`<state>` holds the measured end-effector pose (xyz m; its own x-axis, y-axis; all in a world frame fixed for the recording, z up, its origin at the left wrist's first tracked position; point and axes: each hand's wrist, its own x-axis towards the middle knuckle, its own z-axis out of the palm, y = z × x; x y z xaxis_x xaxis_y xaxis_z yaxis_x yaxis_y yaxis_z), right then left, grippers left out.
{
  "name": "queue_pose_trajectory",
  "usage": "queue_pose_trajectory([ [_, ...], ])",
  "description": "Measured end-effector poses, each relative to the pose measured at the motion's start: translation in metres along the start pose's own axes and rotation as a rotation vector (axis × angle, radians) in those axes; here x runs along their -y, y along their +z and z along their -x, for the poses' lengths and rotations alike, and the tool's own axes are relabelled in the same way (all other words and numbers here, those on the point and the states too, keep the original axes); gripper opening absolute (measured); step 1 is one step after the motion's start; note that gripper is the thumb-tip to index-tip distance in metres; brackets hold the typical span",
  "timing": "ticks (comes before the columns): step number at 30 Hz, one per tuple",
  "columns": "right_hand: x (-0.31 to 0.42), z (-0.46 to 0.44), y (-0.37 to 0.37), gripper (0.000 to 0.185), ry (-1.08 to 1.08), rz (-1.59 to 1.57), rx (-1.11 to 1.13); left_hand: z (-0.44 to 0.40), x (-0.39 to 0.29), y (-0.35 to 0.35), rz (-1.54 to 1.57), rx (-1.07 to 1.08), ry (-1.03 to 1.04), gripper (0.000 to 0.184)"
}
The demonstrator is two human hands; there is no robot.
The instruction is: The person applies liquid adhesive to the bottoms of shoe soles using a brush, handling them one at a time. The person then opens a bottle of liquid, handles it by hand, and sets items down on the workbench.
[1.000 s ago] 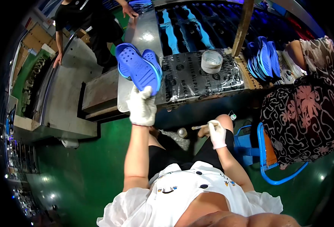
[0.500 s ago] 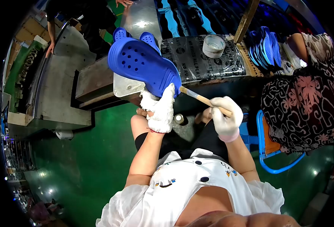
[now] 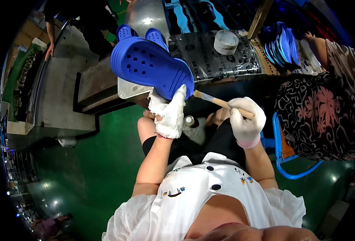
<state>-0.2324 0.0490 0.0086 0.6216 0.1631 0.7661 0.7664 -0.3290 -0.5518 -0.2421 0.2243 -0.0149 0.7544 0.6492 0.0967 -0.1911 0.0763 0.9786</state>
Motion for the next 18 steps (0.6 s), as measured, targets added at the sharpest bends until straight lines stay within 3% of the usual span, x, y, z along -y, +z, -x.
queue_pose_trajectory([
  [2, 0.0007, -0.0028, 0.0024, 0.023, 0.058, -0.112, 0.030, 0.0022, -0.0092, 0.0047, -0.039, 0.045, -0.101, 0.025],
  [14, -0.0046, -0.0020, -0.0050, 0.020, 0.020, 0.056, -0.062, 0.0063, -0.0042, 0.0062, 0.005, -0.018, -0.108, 0.034],
  [18, 0.0010, -0.0004, 0.0036, 0.017, 0.067, -0.054, -0.029, 0.0061, -0.0030, 0.0058, -0.002, 0.049, -0.127, 0.033],
])
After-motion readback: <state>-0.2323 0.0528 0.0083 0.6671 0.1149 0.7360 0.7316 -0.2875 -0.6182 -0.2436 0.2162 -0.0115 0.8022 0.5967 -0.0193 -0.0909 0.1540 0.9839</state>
